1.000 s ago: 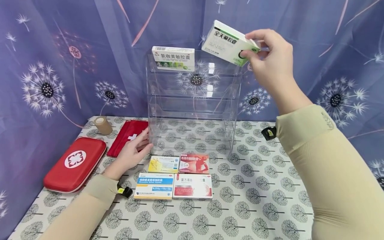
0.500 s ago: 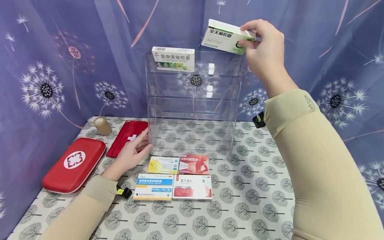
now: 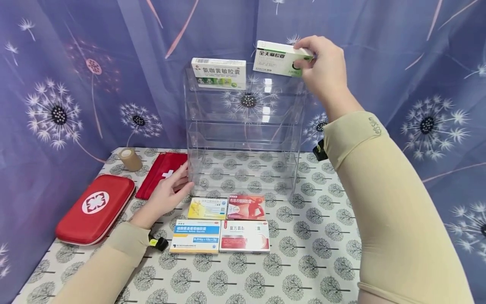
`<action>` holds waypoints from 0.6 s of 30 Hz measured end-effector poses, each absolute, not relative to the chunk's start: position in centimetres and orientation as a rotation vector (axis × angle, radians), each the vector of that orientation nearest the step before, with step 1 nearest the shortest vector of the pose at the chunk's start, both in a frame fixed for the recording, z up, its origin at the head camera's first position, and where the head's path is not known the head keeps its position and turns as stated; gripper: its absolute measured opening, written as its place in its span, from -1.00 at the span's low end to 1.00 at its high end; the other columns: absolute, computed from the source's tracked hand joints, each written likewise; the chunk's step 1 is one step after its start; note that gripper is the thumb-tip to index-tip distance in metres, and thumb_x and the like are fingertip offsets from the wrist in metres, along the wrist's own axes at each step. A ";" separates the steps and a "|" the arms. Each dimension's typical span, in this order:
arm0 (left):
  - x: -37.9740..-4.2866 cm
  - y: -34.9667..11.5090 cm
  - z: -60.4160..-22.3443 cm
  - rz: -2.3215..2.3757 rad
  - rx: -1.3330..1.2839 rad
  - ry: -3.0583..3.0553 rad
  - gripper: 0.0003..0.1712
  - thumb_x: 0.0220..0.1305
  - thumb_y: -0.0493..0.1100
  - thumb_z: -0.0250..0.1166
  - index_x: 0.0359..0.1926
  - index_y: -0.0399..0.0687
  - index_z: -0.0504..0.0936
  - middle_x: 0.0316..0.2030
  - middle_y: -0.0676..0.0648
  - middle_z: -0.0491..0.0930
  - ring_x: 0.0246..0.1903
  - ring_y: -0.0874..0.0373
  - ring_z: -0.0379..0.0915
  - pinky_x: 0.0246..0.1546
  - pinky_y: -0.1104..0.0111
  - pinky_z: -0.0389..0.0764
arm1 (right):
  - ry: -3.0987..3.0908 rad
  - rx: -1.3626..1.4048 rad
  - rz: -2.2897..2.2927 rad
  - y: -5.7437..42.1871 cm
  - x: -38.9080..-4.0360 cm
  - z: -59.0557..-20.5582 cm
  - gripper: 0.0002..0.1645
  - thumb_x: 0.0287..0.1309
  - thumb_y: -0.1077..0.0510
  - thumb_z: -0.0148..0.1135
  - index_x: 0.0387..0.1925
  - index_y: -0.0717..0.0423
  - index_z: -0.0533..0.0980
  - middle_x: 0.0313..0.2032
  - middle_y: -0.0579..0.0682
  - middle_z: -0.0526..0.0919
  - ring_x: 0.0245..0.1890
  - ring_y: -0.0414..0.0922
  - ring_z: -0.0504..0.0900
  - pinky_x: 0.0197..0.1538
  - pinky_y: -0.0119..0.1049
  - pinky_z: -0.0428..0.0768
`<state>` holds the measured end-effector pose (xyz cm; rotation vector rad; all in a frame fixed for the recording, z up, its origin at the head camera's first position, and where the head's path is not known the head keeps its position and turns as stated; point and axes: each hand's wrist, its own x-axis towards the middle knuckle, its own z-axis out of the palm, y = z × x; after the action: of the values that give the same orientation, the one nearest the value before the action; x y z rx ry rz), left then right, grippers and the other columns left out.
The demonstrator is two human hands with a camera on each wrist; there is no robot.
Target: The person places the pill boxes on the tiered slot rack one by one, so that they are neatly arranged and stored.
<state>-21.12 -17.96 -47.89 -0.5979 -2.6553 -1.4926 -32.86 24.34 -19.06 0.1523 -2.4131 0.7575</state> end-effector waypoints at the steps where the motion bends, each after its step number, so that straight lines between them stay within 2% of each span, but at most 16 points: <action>1: -21.1 -18.0 -47.9 -1.493 -0.597 -2.653 -0.06 0.57 -0.16 0.39 0.79 0.20 0.13 0.51 -0.27 0.55 0.40 -0.20 0.65 0.37 0.00 0.71 | -2.417 0.154 0.759 24.3 -33.0 -19.3 -0.59 0.43 0.19 0.47 0.25 -0.08 0.74 0.14 -0.05 0.73 -0.24 -0.56 0.40 -0.09 -0.67 0.43; 7: -21.2 -18.0 -48.1 -1.503 -0.620 -2.635 -0.06 0.58 -0.17 0.38 0.79 0.16 0.13 0.51 -0.30 0.54 0.40 -0.22 0.64 0.36 -0.02 0.71 | -2.442 0.133 0.770 24.4 -33.2 -20.5 -0.59 0.45 0.18 0.45 0.27 -0.09 0.74 0.17 -0.02 0.73 -0.26 -0.53 0.41 -0.11 -0.67 0.41; 11: -21.2 -18.0 -48.0 -1.499 -0.624 -2.633 -0.06 0.57 -0.18 0.39 0.79 0.15 0.14 0.49 -0.30 0.56 0.39 -0.22 0.65 0.35 0.00 0.72 | -2.441 0.138 0.761 24.4 -33.4 -21.0 -0.60 0.47 0.17 0.42 0.28 -0.10 0.74 0.15 -0.01 0.75 -0.25 -0.48 0.40 -0.10 -0.61 0.39; 13: -21.3 -18.0 -47.9 -1.490 -0.620 -2.634 -0.06 0.57 -0.18 0.39 0.78 0.15 0.14 0.49 -0.30 0.57 0.39 -0.22 0.65 0.35 0.01 0.72 | -2.451 0.140 0.750 24.3 -33.4 -21.1 -0.59 0.49 0.15 0.40 0.29 -0.11 0.73 0.19 0.01 0.77 -0.18 -0.42 0.43 0.07 -0.52 0.44; 16: -21.2 -18.0 -47.9 -1.489 -0.615 -2.634 -0.07 0.57 -0.18 0.39 0.78 0.14 0.15 0.48 -0.30 0.57 0.39 -0.22 0.65 0.36 0.03 0.72 | -2.468 0.149 0.733 24.1 -33.5 -21.2 -0.59 0.51 0.13 0.36 0.31 -0.11 0.71 0.26 0.07 0.78 -0.01 -0.22 0.55 0.43 -0.29 0.43; 18: -21.2 -18.0 -47.9 -1.493 -0.615 -2.633 -0.07 0.57 -0.19 0.38 0.78 0.13 0.14 0.48 -0.31 0.57 0.39 -0.23 0.65 0.36 0.03 0.72 | -2.478 0.163 0.730 24.0 -33.4 -21.3 -0.59 0.53 0.13 0.32 0.32 -0.07 0.70 0.28 0.10 0.77 0.11 -0.04 0.59 0.54 -0.11 0.39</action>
<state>-21.19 -17.99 -47.87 -0.6145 -2.6334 -1.4933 -33.45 23.98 -21.31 0.1634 -2.4784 0.7299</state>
